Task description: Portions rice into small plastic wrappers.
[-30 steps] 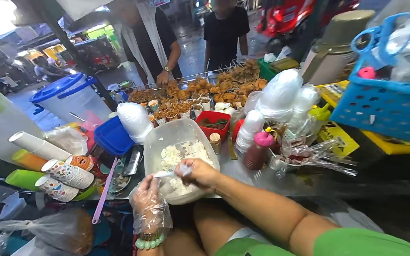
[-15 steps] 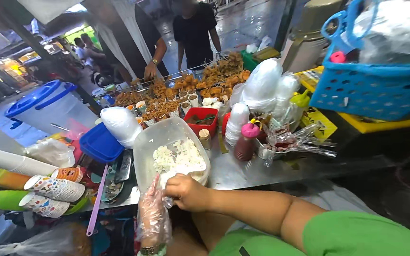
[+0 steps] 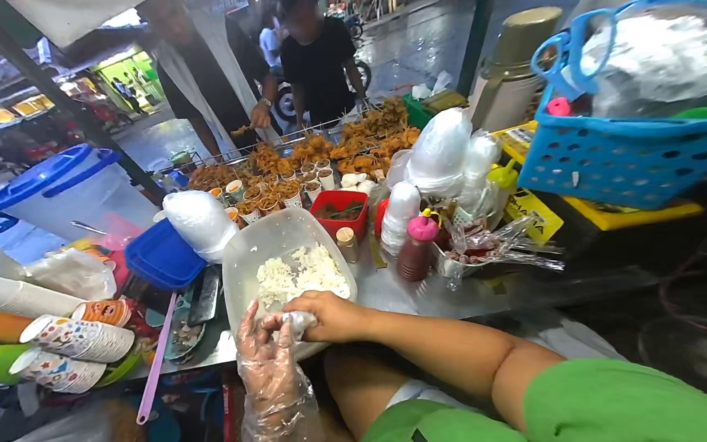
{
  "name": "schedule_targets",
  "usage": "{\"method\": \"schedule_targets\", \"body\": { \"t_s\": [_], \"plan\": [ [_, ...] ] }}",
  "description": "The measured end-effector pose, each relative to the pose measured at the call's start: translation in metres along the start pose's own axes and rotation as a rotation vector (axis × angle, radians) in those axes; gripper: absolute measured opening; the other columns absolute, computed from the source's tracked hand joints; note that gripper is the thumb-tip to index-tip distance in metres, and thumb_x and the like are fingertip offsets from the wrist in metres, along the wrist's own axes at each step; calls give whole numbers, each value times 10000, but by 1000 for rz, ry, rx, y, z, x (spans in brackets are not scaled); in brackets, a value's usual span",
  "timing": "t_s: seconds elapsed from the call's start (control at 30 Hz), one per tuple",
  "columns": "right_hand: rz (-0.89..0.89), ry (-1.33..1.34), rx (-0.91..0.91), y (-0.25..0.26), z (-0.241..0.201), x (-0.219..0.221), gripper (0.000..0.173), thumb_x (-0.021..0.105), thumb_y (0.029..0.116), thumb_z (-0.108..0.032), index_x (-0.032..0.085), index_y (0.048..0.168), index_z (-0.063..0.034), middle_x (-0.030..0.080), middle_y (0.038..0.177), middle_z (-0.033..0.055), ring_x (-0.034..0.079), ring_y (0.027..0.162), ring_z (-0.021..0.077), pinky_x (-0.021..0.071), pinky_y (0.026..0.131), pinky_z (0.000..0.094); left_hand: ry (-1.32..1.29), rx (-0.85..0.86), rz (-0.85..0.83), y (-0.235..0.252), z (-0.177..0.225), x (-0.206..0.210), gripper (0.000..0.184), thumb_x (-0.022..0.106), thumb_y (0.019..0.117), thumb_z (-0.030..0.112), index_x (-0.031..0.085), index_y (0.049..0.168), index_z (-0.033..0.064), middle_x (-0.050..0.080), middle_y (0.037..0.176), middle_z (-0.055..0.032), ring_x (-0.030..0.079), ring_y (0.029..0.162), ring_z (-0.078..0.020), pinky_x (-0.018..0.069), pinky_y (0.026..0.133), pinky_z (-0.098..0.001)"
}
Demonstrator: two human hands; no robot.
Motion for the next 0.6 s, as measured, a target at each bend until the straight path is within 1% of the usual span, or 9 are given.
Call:
{"method": "schedule_targets", "body": {
  "t_s": [0.07,0.1,0.13,0.23,0.3,0.37,0.47,0.53,0.6],
  "plan": [
    [62,22,143,6,-1,-23,464,763,885,-119,647,1299,58,692,1204,265,662,1156,368,491,1037,525,312,68,-106,5,-9,-11,655,502,974,160,287,1438,-249,551,1356,-259,554,1198,-138,452,1007,-231],
    [103,43,265,12,1,-40,481,754,903,-133,623,1320,68,685,1220,267,657,1165,352,483,1046,513,481,28,-134,8,-11,-15,644,437,1003,208,304,1476,-209,428,1493,-346,479,1350,-280,392,1106,-327],
    [155,82,409,20,8,-58,509,740,929,-156,583,1360,66,671,1228,271,656,1144,343,489,1031,504,596,-37,-150,10,-14,-18,630,409,1020,217,306,1510,-165,324,1565,-366,372,1460,-381,311,1190,-411],
    [418,220,704,47,59,-105,558,729,959,-239,516,1413,6,654,1173,243,662,965,320,552,859,483,775,-296,-190,13,-37,-26,590,438,1059,194,288,1576,-48,234,1646,-285,274,1521,-415,252,1226,-524],
    [590,234,751,62,85,-138,583,728,950,-247,505,1405,42,653,1173,267,679,967,352,563,865,519,851,-358,-240,15,-44,-24,574,464,1066,176,304,1571,-44,253,1643,-277,318,1503,-421,293,1198,-538],
    [727,277,751,75,94,-169,643,751,931,-199,452,1439,58,647,1215,255,686,1009,315,569,906,461,808,-367,-281,18,-42,-21,567,460,1067,147,295,1573,-48,247,1643,-282,294,1515,-413,268,1217,-511],
    [825,285,674,86,84,-206,675,742,907,-100,408,1473,54,633,1264,253,692,1050,300,577,935,437,490,-405,-189,17,-42,-30,542,392,1064,113,291,1572,-46,237,1645,-274,291,1516,-347,290,1215,-439],
    [812,285,514,84,49,-221,634,679,965,-85,380,1513,24,644,1258,217,707,994,237,590,898,368,248,-287,-115,20,-29,-47,578,319,1085,263,273,1568,-52,276,1636,-234,374,1471,-254,390,1166,-374],
    [797,290,269,69,-9,-228,544,597,1027,-106,391,1516,17,651,1249,169,707,982,179,596,872,324,23,-20,-62,34,-1,-69,670,365,1086,475,329,1543,-14,364,1611,-129,430,1440,-195,416,1158,-370]
  ]
}}
Point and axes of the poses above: each hand's wrist, its own y-axis towards the middle knuckle, its own x-axis out of the palm, z = x × y, the point moved 1 cm from there along y, towards the middle knuckle
